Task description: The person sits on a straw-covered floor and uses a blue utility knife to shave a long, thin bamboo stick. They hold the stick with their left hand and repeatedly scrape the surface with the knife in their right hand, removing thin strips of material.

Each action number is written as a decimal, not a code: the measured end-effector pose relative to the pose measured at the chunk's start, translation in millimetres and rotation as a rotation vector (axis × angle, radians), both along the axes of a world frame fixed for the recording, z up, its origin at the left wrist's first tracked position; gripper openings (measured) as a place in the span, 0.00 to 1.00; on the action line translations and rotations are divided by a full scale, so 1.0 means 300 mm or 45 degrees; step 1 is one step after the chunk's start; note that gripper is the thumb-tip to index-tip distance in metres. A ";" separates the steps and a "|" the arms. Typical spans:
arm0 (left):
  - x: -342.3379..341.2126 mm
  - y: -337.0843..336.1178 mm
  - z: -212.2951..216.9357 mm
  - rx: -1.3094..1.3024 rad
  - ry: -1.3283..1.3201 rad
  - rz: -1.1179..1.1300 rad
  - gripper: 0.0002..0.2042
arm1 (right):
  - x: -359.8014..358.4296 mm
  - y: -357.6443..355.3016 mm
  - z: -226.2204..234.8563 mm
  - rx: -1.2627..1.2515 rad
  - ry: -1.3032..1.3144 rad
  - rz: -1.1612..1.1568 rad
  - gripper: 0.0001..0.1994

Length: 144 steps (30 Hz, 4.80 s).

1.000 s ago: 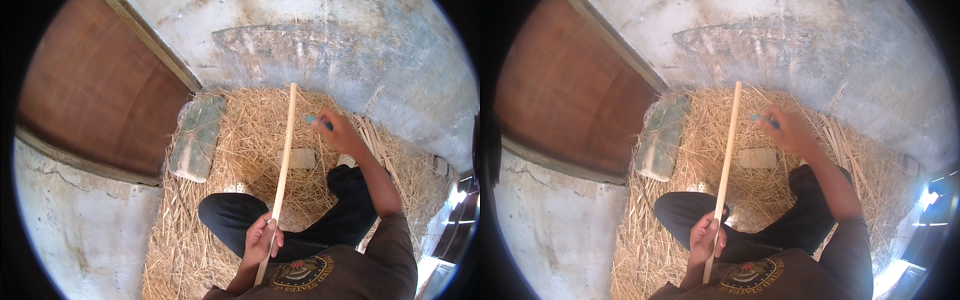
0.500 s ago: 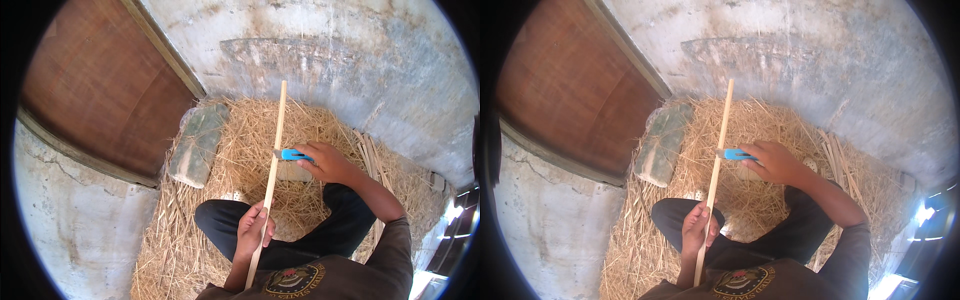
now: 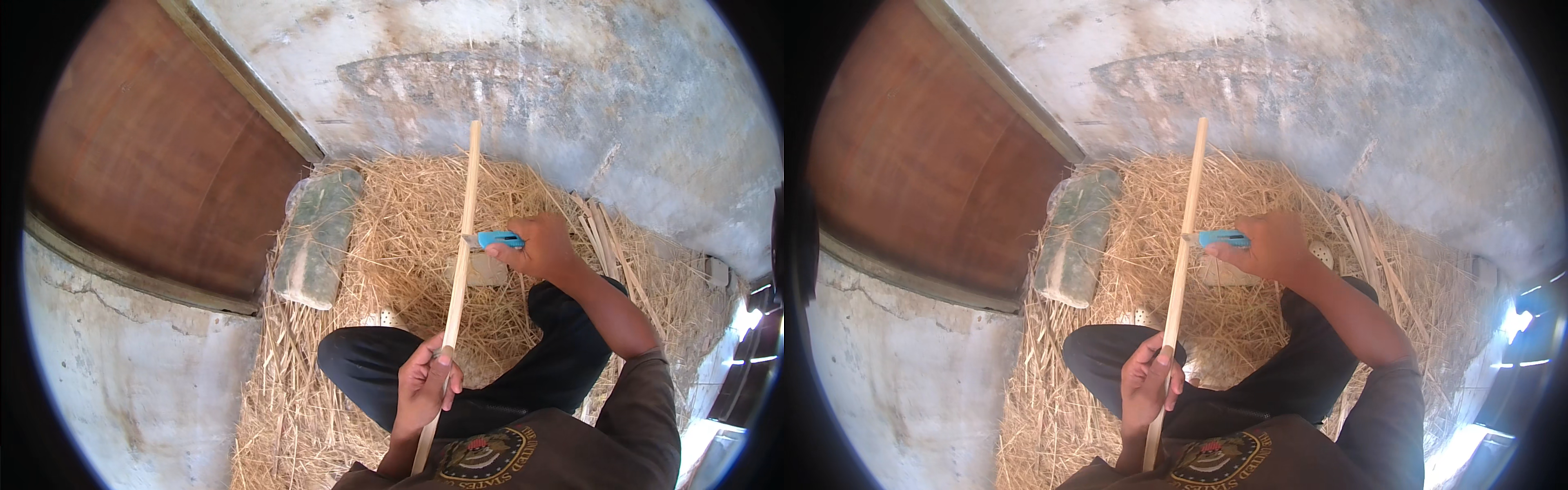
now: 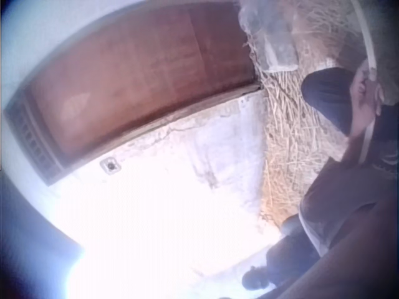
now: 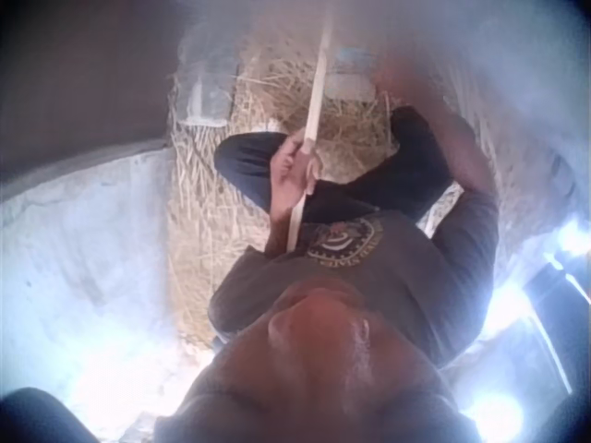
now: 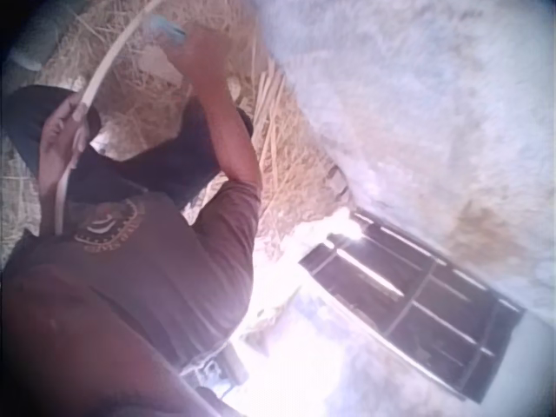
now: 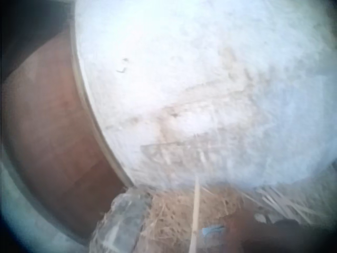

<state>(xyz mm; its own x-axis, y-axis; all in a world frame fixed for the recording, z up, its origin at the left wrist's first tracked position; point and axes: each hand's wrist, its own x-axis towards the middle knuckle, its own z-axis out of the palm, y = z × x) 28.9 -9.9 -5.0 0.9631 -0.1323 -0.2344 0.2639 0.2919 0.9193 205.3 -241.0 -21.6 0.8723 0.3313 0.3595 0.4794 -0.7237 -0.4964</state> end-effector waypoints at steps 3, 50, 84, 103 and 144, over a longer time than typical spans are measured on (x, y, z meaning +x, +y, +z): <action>-0.003 -0.001 0.010 0.013 0.027 0.006 0.17 | -0.061 0.028 -0.017 -0.081 -0.112 0.241 0.30; -0.092 0.018 0.011 0.006 0.077 -0.128 0.17 | 0.143 -0.079 -0.039 -0.126 -0.360 -0.038 0.32; -0.083 0.051 -0.005 0.038 0.085 0.079 0.18 | -0.092 0.109 -0.023 -0.114 -0.028 0.333 0.34; -0.101 0.015 0.036 0.185 0.109 0.053 0.18 | -0.026 0.076 -0.075 -0.047 -0.044 0.089 0.35; -0.123 0.011 -0.008 0.741 -0.150 0.034 0.20 | 0.012 0.041 -0.068 -0.077 -0.128 0.102 0.32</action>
<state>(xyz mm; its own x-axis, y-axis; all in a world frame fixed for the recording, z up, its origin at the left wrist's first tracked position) -8.0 -6.6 -7.3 0.9882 0.0104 -0.1528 0.1502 -0.2639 0.9528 209.0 -228.7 -42.1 0.8028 0.4221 0.4211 0.5820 -0.7083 -0.3996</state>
